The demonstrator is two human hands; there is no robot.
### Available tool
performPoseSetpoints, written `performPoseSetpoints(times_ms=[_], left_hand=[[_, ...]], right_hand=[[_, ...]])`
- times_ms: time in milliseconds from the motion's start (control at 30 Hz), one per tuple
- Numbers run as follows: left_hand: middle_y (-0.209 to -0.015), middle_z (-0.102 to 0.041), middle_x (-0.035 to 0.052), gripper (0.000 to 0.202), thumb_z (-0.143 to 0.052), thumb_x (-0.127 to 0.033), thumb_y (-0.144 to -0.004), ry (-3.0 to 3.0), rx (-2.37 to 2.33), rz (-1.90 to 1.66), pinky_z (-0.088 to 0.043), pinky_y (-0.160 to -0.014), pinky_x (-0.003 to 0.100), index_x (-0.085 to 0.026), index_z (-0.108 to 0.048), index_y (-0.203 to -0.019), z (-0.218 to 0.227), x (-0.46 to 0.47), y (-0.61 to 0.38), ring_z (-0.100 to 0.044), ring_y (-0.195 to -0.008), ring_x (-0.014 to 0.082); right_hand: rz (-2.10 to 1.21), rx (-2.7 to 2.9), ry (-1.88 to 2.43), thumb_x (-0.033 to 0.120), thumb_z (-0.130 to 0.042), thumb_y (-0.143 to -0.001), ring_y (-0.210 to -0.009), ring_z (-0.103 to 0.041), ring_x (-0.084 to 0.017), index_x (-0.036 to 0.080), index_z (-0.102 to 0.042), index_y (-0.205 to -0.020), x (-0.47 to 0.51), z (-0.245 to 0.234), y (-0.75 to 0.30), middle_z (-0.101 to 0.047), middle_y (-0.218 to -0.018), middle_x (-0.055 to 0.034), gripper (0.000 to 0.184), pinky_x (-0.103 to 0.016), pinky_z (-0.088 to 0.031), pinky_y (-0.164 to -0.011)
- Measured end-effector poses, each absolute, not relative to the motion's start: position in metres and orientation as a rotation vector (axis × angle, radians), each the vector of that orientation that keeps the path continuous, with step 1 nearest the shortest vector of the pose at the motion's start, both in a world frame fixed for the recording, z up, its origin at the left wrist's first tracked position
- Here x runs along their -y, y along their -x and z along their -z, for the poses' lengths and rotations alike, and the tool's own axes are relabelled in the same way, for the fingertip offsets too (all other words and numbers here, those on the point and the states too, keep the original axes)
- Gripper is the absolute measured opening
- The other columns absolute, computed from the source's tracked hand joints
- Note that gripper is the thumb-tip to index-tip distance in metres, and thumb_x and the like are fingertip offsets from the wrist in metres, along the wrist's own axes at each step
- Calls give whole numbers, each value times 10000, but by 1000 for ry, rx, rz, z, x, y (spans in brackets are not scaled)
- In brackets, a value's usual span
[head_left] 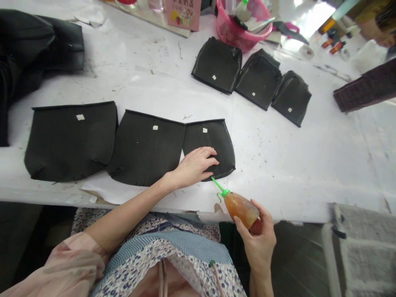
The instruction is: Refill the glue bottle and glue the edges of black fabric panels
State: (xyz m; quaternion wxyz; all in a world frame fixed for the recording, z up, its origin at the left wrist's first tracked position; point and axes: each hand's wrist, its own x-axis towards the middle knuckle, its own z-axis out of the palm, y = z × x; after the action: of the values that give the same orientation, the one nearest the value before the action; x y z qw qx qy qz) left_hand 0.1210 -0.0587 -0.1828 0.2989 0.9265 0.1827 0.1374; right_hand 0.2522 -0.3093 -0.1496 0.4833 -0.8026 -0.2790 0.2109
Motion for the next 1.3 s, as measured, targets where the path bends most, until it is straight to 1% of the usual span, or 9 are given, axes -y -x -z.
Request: performPoseSetpoints(times_ms=[100, 267, 333, 400, 533, 700, 867, 1167, 1300], left_hand=[[-1343, -563, 106, 297, -730, -213, -863, -2449, -475, -342, -415, -1145, 419, -179, -673, -1153, 179, 59, -120, -480, -1340, 259], [-1334, -546, 119, 316, -725, -288, -882, -2464, -517, -268, -472, -1063, 425, -195, -665, -1179, 156, 54, -106, -507, -1293, 269], [-1291, -571, 106, 272, -730, -284, -879, -2513, -530, -189, -478, -1034, 442, -210, -686, -1137, 148, 50, -100, -528, -1255, 277], [-1239, -596, 90, 201, -715, -284, -892, -2533, -545, -100, -495, -985, 428, -221, -706, -1083, 145, 46, -97, -550, -1212, 270], [-1220, -600, 74, 167, -706, -287, -901, -2557, -586, -73, -499, -928, 381, -225, -705, -1055, 148, 47, -96, -553, -1192, 254], [-1191, -599, 69, 164, -743, -212, -857, -2634, -641, -121, -476, -902, 378, -214, -685, -1011, 155, 52, -100, -556, -1154, 257], [-1190, -599, 62, 144, -737, -229, -865, -2615, -639, -184, -450, -889, 359, -225, -688, -1000, 160, 53, -98, -548, -1147, 244], [-1176, -612, 44, 105, -708, -255, -894, -2610, -619, -196, -436, -827, 329, -241, -712, -999, 160, 49, -96, -552, -1130, 227], [-1174, -615, 35, 105, -716, -264, -891, -2615, -626, -200, -438, -811, 329, -249, -717, -994, 160, 49, -96, -559, -1124, 223]], right_hand=[[-531, 705, 1966, 275, -861, -691, -1001, -714, -272, 217, -639, -1235, 308, 149, -249, -678, -1186, -99, 590, -417, -627, -869], [-529, 716, 1974, 266, -852, -705, -981, -716, -251, 228, -631, -1239, 308, 148, -247, -667, -1186, -94, 579, -382, -632, -844], [-525, 718, 1972, 269, -851, -706, -988, -712, -253, 226, -632, -1238, 309, 148, -247, -664, -1194, -95, 578, -383, -629, -846], [-519, 727, 1971, 271, -853, -699, -1008, -706, -261, 222, -635, -1233, 308, 149, -246, -661, -1202, -98, 578, -387, -626, -850], [-532, 744, 1963, 273, -853, -694, -996, -706, -262, 213, -640, -1228, 306, 150, -243, -668, -1192, -101, 578, -382, -627, -830], [-563, 777, 1935, 253, -847, -707, -998, -699, -249, 218, -634, -1235, 303, 150, -239, -653, -1194, -95, 570, -362, -628, -816], [-592, 808, 1902, 230, -839, -719, -1023, -685, -244, 226, -618, -1253, 299, 153, -236, -634, -1200, -93, 578, -356, -619, -827], [-502, 837, 1951, 288, -833, -720, -953, -675, -234, 193, -617, -1233, 287, 154, -229, -629, -1197, -116, 565, -346, -609, -752], [-537, 878, 1950, 288, -827, -729, -985, -666, -237, 200, -621, -1222, 290, 146, -228, -629, -1190, -110, 541, -339, -607, -765]])
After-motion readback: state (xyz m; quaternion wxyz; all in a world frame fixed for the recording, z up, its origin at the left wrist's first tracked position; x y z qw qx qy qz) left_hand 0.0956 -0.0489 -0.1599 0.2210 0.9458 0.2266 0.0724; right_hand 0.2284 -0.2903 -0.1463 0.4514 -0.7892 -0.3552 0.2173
